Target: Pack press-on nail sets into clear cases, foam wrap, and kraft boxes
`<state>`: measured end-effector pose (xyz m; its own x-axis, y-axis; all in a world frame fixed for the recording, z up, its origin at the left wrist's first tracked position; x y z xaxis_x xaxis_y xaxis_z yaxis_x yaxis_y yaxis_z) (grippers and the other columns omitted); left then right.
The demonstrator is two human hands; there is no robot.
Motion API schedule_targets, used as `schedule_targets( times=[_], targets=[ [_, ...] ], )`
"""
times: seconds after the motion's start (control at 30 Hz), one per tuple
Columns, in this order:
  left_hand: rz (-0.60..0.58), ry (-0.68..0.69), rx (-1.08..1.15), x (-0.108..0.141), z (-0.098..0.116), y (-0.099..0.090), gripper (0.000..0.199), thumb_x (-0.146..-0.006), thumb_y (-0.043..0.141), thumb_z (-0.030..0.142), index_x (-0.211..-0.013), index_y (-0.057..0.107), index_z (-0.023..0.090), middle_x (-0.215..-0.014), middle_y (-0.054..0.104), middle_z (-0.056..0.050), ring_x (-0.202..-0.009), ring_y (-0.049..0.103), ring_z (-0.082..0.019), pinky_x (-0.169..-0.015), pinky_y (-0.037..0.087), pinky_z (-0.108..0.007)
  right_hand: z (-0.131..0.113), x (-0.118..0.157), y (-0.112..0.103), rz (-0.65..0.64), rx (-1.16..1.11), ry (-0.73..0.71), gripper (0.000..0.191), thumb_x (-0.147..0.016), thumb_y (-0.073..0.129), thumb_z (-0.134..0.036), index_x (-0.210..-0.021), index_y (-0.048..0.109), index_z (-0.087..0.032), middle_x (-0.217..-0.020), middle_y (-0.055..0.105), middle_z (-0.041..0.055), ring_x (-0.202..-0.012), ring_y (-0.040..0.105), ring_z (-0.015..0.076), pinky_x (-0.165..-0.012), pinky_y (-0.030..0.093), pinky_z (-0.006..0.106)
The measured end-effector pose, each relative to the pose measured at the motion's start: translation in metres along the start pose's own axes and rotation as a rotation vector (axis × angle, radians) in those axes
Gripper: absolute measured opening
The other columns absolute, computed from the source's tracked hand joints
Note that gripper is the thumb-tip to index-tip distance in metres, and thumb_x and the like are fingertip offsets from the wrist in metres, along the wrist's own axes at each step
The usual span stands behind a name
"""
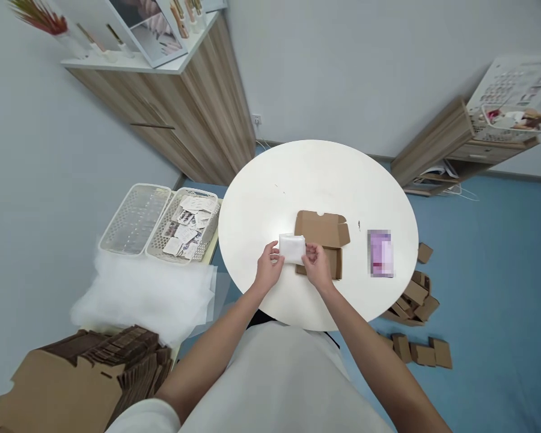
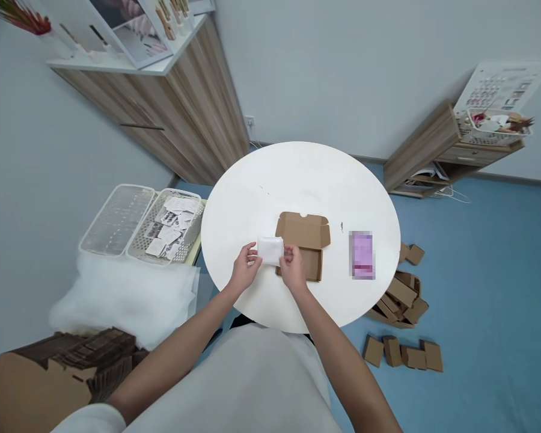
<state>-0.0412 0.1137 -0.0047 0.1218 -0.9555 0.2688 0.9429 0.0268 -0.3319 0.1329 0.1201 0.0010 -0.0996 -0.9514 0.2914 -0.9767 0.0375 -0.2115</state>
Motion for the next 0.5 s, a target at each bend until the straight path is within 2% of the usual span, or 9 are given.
schedule_targets(
  times=[0.1,0.2,0.33,0.5],
  targets=[
    [-0.049,0.036,-0.059,0.008,0.015,0.033,0.041,-0.075,0.052,0.023,-0.115,0.044,0.020,-0.095,0.056,-0.006,-0.073,0.057,-0.012,-0.062,0.049,-0.024,0.008,0.006,-0.035,0.064,0.103,-0.046,0.029,-0.071,0.048,-0.023,-0.099,0.050,-0.019,-0.107,0.054,0.0072,-0.073,0.057,0.0145,-0.069,0.047,0.031],
    [-0.098,0.068,-0.143,0.011,0.021,0.060,0.036,-0.076,0.051,0.020,-0.111,0.046,0.020,-0.093,0.058,-0.004,-0.070,0.057,-0.011,-0.064,0.049,-0.025,0.019,0.009,-0.057,0.090,0.220,-0.088,0.023,-0.073,0.044,-0.021,-0.094,0.054,-0.019,-0.106,0.052,0.0076,-0.073,0.055,0.0152,-0.070,0.046,0.032],
    [-0.157,0.083,-0.249,0.012,0.019,0.085,0.036,-0.075,0.049,0.015,-0.111,0.047,0.020,-0.089,0.060,-0.003,-0.071,0.058,-0.012,-0.070,0.048,-0.027,0.034,0.009,-0.066,0.052,0.341,-0.106,0.022,-0.073,0.040,-0.017,-0.087,0.057,-0.020,-0.099,0.053,0.0066,-0.078,0.054,0.0168,-0.074,0.044,0.033],
    [-0.203,0.048,-0.333,0.011,0.006,0.099,0.041,-0.075,0.048,0.012,-0.115,0.046,0.019,-0.095,0.061,-0.005,-0.077,0.060,-0.014,-0.074,0.048,-0.029,0.051,0.005,-0.066,-0.004,0.407,-0.093,0.027,-0.073,0.037,-0.013,-0.089,0.058,-0.021,-0.099,0.052,0.0051,-0.079,0.054,0.0165,-0.073,0.044,0.032]
  ],
)
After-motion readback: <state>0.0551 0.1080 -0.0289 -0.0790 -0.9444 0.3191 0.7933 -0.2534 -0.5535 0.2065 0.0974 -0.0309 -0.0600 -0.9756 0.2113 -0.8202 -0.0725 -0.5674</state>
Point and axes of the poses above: each hand's wrist, its own x-axis away from the middle knuckle, its own y-axis out of the palm, z = x × y, the point moved 9 cm from there along -x, towards the middle knuckle
